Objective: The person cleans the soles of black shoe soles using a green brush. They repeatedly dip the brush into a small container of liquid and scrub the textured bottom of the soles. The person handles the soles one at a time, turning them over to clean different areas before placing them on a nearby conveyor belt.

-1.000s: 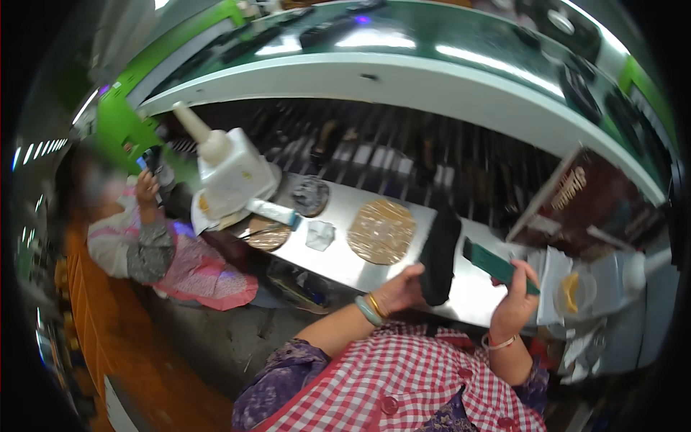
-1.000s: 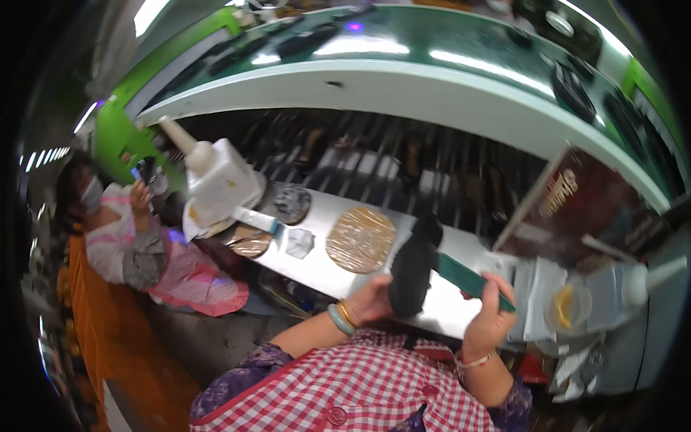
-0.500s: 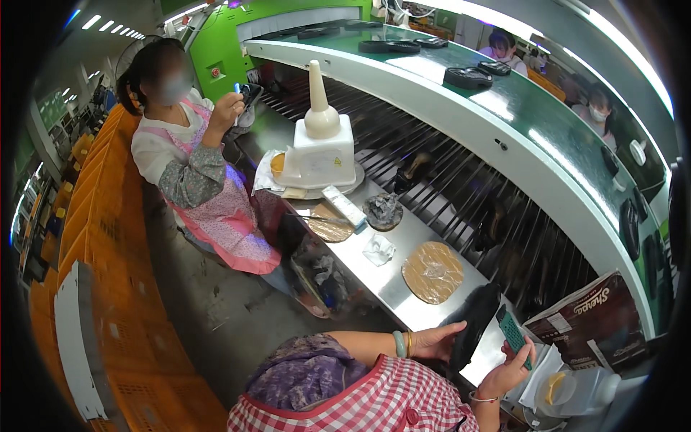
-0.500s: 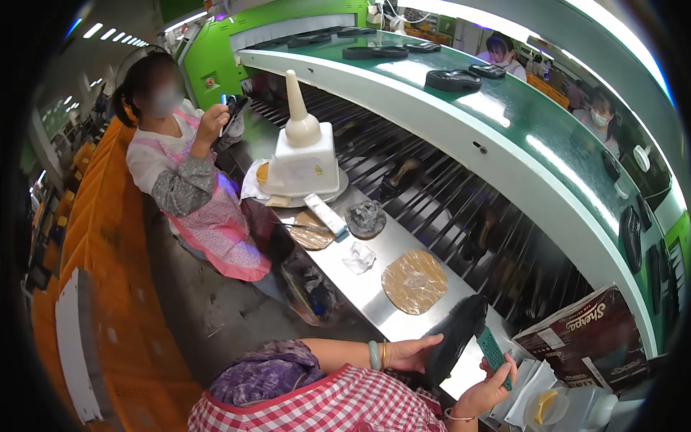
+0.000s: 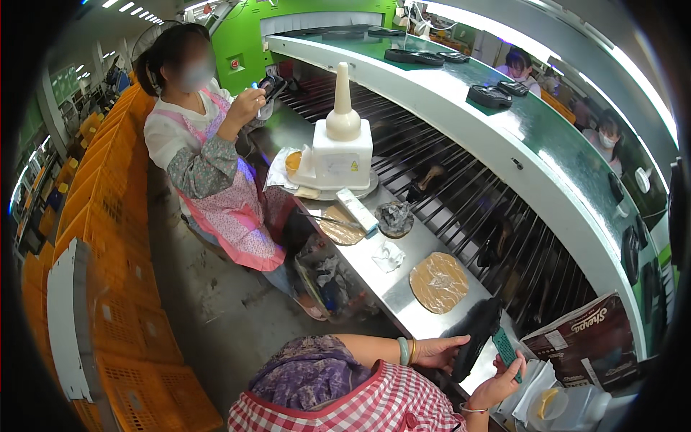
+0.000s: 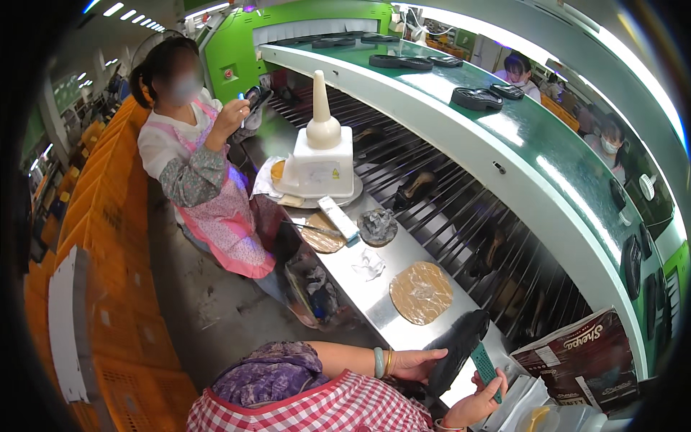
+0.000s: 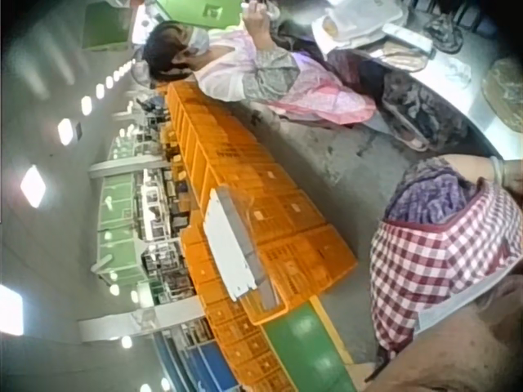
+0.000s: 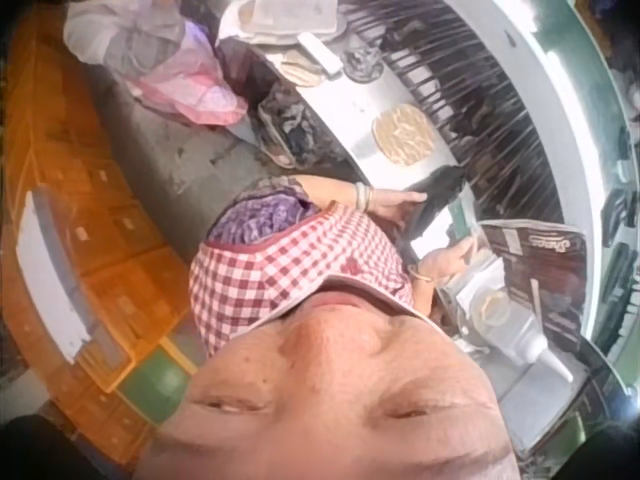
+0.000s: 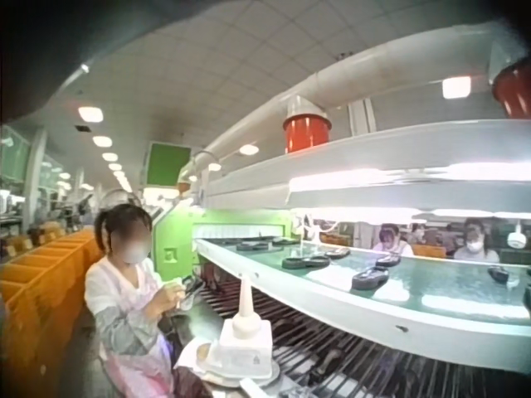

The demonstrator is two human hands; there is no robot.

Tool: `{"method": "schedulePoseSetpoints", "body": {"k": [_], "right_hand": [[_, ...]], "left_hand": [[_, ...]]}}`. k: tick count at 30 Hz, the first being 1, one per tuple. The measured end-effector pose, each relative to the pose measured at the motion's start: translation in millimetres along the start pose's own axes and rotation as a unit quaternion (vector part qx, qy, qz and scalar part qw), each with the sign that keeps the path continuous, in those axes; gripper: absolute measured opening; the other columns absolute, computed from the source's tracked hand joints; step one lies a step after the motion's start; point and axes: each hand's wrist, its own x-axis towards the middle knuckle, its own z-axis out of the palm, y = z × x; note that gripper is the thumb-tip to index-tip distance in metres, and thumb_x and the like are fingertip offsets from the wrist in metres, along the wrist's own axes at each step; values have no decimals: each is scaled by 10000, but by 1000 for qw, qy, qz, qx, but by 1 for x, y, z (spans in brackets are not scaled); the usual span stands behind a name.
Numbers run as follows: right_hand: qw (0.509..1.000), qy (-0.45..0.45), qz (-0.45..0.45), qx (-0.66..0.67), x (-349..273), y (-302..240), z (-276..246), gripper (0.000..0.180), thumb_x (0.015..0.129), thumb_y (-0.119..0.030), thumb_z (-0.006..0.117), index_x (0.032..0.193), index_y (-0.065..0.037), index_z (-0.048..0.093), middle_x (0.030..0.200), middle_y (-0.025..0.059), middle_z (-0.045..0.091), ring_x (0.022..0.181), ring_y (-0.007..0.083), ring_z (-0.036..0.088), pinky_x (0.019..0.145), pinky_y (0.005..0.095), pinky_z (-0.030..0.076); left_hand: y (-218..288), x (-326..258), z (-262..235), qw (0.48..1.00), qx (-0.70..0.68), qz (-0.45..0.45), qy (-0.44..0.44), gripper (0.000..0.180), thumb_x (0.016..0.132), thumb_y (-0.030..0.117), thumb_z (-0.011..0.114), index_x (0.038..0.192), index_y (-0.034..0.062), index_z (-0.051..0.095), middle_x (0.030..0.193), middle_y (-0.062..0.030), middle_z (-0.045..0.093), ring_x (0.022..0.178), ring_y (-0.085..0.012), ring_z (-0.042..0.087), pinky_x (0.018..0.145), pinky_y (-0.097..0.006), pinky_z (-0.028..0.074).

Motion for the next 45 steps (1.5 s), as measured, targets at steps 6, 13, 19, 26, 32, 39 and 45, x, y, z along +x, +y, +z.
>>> {"method": "schedulePoseSetpoints", "body": {"k": [6, 13, 19, 26, 32, 39, 45], "right_hand": [[1000, 3, 12, 21, -8, 11, -3, 277, 965, -251, 448, 1065, -15, 552, 896, 64, 600, 714, 125, 560, 654, 250, 435], [998, 18, 22, 51, -16, 18, -8, 290, 960, -261, 460, 1072, -9, 549, 863, 63, 607, 683, 127, 569, 636, 246, 439], [989, 131, -52, 54, 18, -6, -32, 359, 961, -274, 464, 1149, 26, 528, 1016, 91, 591, 817, 136, 575, 721, 242, 458], [958, 223, -146, 110, 65, -70, -83, 360, 950, -282, 482, 1139, 17, 552, 988, 72, 593, 823, 119, 564, 745, 234, 453], [993, 30, 31, 111, -4, -7, -19, 274, 954, -264, 473, 1050, -21, 555, 829, 40, 599, 645, 84, 545, 593, 203, 423], [995, 22, 24, 99, -4, -8, -21, 278, 951, -272, 478, 1056, -26, 554, 808, 40, 603, 645, 88, 551, 592, 203, 422], [993, 26, 14, 117, -3, -12, -28, 273, 951, -278, 474, 1038, -32, 555, 813, 40, 612, 652, 89, 559, 592, 200, 421]], "left_hand": [[7, -8, 9, 999, 4, -2, -48, 643, 870, 538, 522, 1332, 112, 387, 1254, -87, 510, 1165, -222, 476, 959, -413, 390], [3, -5, 11, 999, 43, 14, -14, 640, 868, 582, 487, 1293, 107, 440, 1191, -99, 553, 1102, -235, 514, 926, -421, 403], [7, -7, 10, 999, 21, 15, -24, 647, 891, 508, 498, 1344, 65, 363, 1290, -123, 484, 1181, -284, 474, 1008, -452, 358], [6, -8, 10, 999, -2, 6, -44, 686, 869, 527, 522, 1342, 58, 355, 1286, -137, 483, 1175, -280, 477, 1013, -457, 363], [8, -7, 14, 999, -2, 13, -30, 706, 848, 510, 568, 1353, 70, 344, 1288, -128, 484, 1185, -268, 465, 1010, -466, 361], [8, -8, 7, 1000, 3, -4, -13, 681, 837, 488, 601, 1347, 97, 374, 1292, -109, 491, 1197, -254, 455, 1001, -471, 347], [4, -3, 2, 999, 49, -1, 4, 594, 841, 468, 606, 1272, 103, 425, 1182, -84, 568, 1059, -241, 553, 929, -449, 405]]}}
